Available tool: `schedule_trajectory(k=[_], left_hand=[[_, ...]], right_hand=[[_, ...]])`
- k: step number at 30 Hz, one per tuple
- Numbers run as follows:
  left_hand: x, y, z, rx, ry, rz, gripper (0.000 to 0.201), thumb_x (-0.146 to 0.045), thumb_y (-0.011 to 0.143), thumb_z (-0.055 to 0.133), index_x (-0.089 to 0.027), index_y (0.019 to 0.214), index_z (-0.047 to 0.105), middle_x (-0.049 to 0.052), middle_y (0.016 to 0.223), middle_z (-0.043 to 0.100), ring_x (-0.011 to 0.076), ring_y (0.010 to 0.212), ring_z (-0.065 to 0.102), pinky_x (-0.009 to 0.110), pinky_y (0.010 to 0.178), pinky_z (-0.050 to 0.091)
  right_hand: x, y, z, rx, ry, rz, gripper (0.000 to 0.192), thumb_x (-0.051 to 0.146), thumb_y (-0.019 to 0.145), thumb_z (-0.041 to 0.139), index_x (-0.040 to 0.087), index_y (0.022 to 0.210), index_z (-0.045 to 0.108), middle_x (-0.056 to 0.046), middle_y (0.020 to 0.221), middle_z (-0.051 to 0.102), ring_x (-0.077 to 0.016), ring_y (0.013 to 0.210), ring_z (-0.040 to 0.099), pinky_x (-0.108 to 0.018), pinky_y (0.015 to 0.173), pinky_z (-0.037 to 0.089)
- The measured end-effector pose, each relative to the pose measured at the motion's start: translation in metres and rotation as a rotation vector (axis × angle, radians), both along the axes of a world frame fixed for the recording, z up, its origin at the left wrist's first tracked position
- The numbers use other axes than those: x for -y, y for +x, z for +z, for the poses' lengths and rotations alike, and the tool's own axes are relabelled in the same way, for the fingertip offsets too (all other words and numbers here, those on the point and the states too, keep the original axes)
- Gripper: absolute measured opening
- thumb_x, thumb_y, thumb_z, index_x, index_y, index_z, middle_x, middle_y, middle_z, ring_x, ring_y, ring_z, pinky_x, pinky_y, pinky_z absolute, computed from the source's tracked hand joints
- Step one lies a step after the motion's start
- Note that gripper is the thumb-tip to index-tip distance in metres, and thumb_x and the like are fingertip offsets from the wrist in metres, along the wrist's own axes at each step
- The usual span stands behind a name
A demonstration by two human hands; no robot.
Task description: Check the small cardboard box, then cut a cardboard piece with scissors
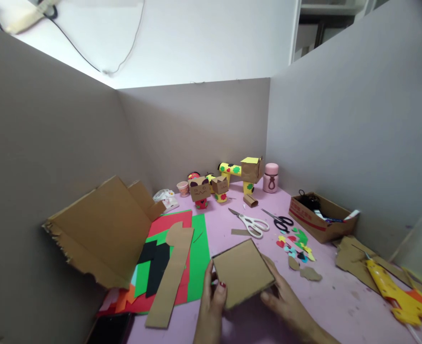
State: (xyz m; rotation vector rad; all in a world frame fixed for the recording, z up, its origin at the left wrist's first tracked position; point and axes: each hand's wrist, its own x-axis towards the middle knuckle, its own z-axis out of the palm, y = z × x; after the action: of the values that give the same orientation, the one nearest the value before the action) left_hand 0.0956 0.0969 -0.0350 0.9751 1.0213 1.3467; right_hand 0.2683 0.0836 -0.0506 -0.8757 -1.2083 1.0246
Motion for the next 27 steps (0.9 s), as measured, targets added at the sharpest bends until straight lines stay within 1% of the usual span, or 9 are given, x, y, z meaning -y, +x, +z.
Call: schedule_trajectory(k=[3,5,7,11,15,19,21,24,27], left_hand=[[0.005,0.001,0.008,-0.083,0.052,0.006,0.091,-0.063,0.067,0.064,-0.015,0.137,0.033,0.018,0.129,0.049,0.028,0.108,0.057,0.035,0.089,0.048],[0.009,0.002,0.011,-0.166,0.094,0.01,0.089,-0.061,0.068,0.064,-0.017,0.137,0.031,0.019,0.134,0.044,0.0283,0.112,0.053,0.036,0.089,0.048],[0.01,0.003,0.009,-0.232,0.168,0.011,0.087,-0.058,0.068,0.066,-0.019,0.137,0.032,0.018,0.137,0.042,0.0299,0.119,0.048,0.037,0.091,0.047],[0.007,0.003,-0.004,-0.328,0.323,0.022,0.086,-0.053,0.067,0.068,-0.022,0.139,0.03,0.017,0.144,0.037,0.0323,0.128,0.041,0.039,0.096,0.043],[0.003,0.001,-0.016,-0.461,0.397,0.052,0.083,-0.043,0.069,0.064,-0.026,0.14,0.024,0.012,0.149,0.029,0.0315,0.136,0.03,0.044,0.108,0.032],[0.0,0.001,-0.022,-0.381,0.394,0.025,0.083,-0.035,0.07,0.062,-0.026,0.141,0.021,0.012,0.152,0.022,0.0313,0.137,0.03,0.045,0.11,0.033],[-0.003,0.0,-0.027,-0.388,0.405,0.03,0.082,-0.032,0.071,0.062,-0.026,0.142,0.021,0.011,0.154,0.021,0.0311,0.139,0.027,0.044,0.112,0.031],[-0.01,-0.003,-0.041,-0.48,0.422,0.036,0.082,-0.023,0.071,0.06,-0.023,0.144,0.022,0.01,0.154,0.026,0.0292,0.142,0.022,0.044,0.116,0.022],[-0.017,-0.007,-0.058,-0.538,0.415,0.01,0.082,-0.013,0.071,0.053,-0.02,0.146,0.021,0.011,0.154,0.029,0.0272,0.141,0.025,0.046,0.116,0.019]], right_hand=[[0.003,-0.005,0.005,-0.08,-0.017,-0.029,0.068,0.058,0.069,0.071,0.029,0.128,0.056,-0.007,0.14,0.05,-0.0324,0.132,0.037,-0.042,0.108,0.03],[0.004,-0.005,0.009,-0.115,-0.038,-0.022,0.062,0.054,0.073,0.07,0.03,0.128,0.056,-0.006,0.138,0.052,-0.0311,0.129,0.041,-0.041,0.106,0.034],[0.003,-0.003,0.011,-0.153,-0.081,-0.017,0.056,0.049,0.076,0.069,0.032,0.128,0.055,-0.004,0.138,0.053,-0.029,0.128,0.044,-0.039,0.104,0.036],[0.0,0.005,0.009,-0.137,-0.161,0.032,0.051,0.043,0.079,0.069,0.035,0.127,0.055,-0.001,0.138,0.054,-0.0252,0.13,0.043,-0.036,0.106,0.036],[-0.003,0.007,0.001,-0.074,-0.14,0.034,0.062,0.047,0.077,0.069,0.028,0.133,0.05,-0.006,0.141,0.051,-0.0262,0.133,0.039,-0.039,0.109,0.033],[-0.005,0.002,-0.007,-0.084,-0.158,-0.063,0.072,0.051,0.071,0.072,0.024,0.134,0.05,-0.011,0.139,0.052,-0.0315,0.134,0.037,-0.045,0.11,0.031],[-0.007,0.002,-0.012,-0.084,-0.142,-0.065,0.071,0.051,0.071,0.072,0.024,0.134,0.05,-0.011,0.138,0.054,-0.0325,0.133,0.037,-0.046,0.109,0.032],[-0.012,0.003,-0.02,-0.04,-0.112,-0.065,0.065,0.048,0.075,0.07,0.025,0.133,0.051,-0.011,0.138,0.053,-0.0314,0.132,0.04,-0.045,0.108,0.033],[-0.017,0.007,-0.027,0.062,-0.102,-0.045,0.059,0.042,0.079,0.068,0.024,0.132,0.05,-0.013,0.141,0.05,-0.0287,0.131,0.041,-0.043,0.11,0.031]])
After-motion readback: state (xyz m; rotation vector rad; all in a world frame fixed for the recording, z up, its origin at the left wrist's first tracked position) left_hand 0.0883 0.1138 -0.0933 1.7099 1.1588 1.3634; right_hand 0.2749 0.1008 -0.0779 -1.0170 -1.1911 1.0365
